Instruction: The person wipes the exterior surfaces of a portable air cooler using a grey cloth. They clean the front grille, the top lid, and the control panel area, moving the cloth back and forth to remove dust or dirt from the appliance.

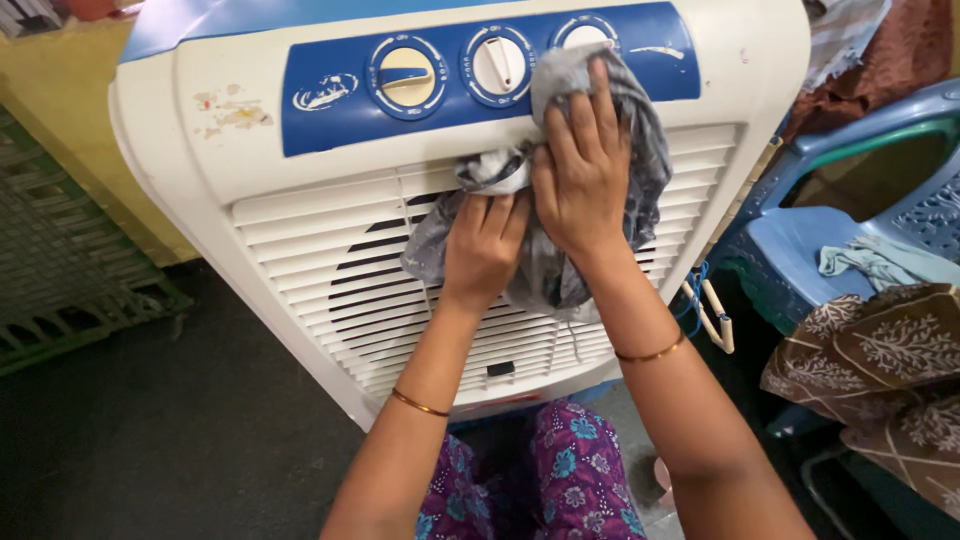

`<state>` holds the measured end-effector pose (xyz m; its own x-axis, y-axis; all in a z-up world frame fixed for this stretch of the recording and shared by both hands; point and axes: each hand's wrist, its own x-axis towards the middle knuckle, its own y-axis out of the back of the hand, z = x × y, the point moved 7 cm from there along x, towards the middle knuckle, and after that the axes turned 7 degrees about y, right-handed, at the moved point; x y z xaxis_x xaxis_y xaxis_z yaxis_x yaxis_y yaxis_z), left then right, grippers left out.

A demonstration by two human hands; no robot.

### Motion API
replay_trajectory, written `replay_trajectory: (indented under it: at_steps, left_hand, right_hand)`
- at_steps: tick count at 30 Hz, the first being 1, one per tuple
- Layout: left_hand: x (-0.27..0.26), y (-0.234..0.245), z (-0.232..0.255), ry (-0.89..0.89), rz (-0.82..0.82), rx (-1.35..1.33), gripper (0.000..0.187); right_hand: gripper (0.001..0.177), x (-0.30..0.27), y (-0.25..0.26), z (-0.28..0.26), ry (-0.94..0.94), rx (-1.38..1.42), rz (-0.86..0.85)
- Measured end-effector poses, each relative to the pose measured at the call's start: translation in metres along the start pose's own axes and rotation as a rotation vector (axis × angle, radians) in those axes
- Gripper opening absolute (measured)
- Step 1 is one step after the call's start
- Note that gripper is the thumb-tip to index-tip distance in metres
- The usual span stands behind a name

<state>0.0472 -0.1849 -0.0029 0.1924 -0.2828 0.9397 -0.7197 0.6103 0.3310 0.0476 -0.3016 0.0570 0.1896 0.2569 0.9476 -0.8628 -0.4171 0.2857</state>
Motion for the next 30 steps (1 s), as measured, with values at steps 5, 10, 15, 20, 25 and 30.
replay_trajectory:
  at_steps: [5,10,15,20,25,30]
  left_hand:
    - [-0.013,0.007,-0.006,0.071,-0.032,-0.022,0.053]
    - [-0.009,0.045,-0.014,0.101,0.054,0.026,0.054]
    - [0.01,0.081,-0.046,0.25,0.129,0.288,0.056]
    - [0.008,0.088,-0.072,0.152,0.03,0.363,0.037]
    - [-0.013,0.104,-0.102,0.184,0.038,0.488,0.027]
    - [-0.03,0.125,-0.125,0.351,0.104,0.474,0.026]
  right_hand:
    - [0.026,-0.029,-0.001,0.007,-0.028,0.066,-0.024]
    - [0.03,-0.04,0.017,0.036,-0.49,0.31,0.169]
    - [0.031,-0.008,0.007,-0.001,-0.365,0.261,0.401]
    - [0.048,-0.005,-0.026,-0.072,-0.213,-0.004,0.309]
    - [0.047,0.011,-0.051,-0.131,-0.1,0.142,0.177]
    - [0.045,0.031,-0.056,-0.169,0.053,0.236,0.038]
